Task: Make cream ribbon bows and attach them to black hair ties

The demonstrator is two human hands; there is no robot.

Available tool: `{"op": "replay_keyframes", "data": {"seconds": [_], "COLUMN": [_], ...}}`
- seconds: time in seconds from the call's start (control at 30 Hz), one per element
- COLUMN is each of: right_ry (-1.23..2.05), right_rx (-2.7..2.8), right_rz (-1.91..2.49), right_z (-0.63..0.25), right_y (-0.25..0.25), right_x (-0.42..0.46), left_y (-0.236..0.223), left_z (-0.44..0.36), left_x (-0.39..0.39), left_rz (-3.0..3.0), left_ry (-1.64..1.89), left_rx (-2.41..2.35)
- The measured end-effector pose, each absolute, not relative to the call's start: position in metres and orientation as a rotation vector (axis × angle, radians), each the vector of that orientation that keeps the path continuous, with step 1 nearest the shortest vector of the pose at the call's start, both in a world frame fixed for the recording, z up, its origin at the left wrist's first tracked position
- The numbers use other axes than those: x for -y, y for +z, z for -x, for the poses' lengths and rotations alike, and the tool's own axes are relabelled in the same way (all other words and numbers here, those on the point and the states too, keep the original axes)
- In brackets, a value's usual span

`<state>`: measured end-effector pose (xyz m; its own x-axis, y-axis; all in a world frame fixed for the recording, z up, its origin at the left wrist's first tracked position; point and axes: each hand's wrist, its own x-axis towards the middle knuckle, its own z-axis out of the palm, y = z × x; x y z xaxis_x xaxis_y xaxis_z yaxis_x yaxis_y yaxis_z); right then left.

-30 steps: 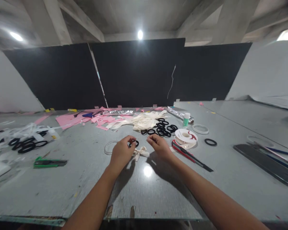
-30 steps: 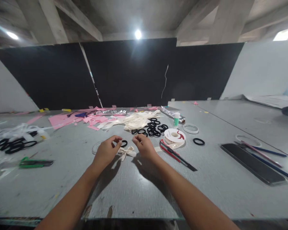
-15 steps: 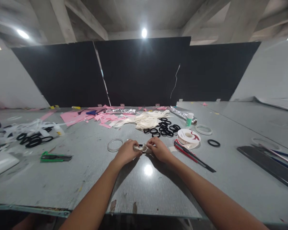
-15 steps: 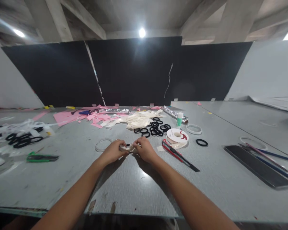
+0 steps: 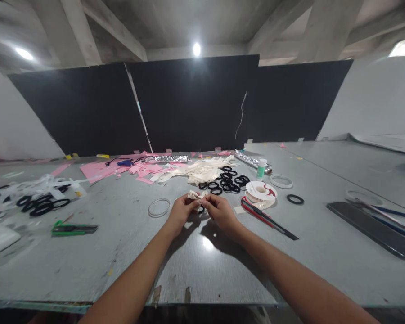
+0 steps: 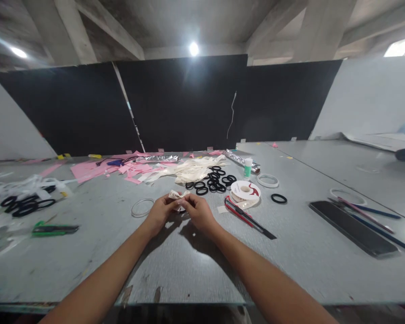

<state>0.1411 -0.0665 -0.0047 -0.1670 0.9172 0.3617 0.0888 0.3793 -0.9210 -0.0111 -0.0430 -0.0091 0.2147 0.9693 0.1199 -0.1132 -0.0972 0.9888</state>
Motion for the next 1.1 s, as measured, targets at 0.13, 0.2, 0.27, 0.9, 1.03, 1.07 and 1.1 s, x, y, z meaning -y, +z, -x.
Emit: {"op": "replay_keyframes", "data": {"seconds": [0.13, 0.2, 0.27, 0.9, 1.03, 1.07, 1.1], "right_ry": [0.993, 0.995, 1.002, 0.846, 0.761, 0.742, 0.721], "right_rx": [1.465, 1.432, 1.41, 1.451, 1.508, 1.521, 1.532], "right_rz": [0.962, 0.968, 0.982, 1.075, 1.095, 1.105, 1.113], "right_z": [-0.1408, -0.142, -0.143, -0.1427, -0.1421, -0.1421, -0.1422], "right_y": [-0.0084, -0.0093, -0.0097, -0.0063, -0.0065, -0.0066, -0.0068], "right_x": [0.0624, 0.0604, 0.0592, 0.0614, 0.063, 0.0636, 0.0641], "left_y": [-0.011, -0.0114, -0.0112, -0.0063, -0.0069, -0.0075, -0.0083], "left_z": [0.0059, 0.0054, 0.0056, 0.0051, 0.0019, 0.0016, 0.0015], "left_x": [0.0457, 0.0463, 0.0467, 0.0532, 0.0519, 0.0513, 0.0507], "left_rz": [-1.242, -1.177, -1.121, -1.172, -1.166, -1.174, -1.185], "left_ry": [1.115, 1.099, 1.078, 1.05, 1.106, 1.108, 1.107], "left_rx": [-0.835, -0.797, -0.774, -0.792, -0.872, -0.881, -0.882]}}
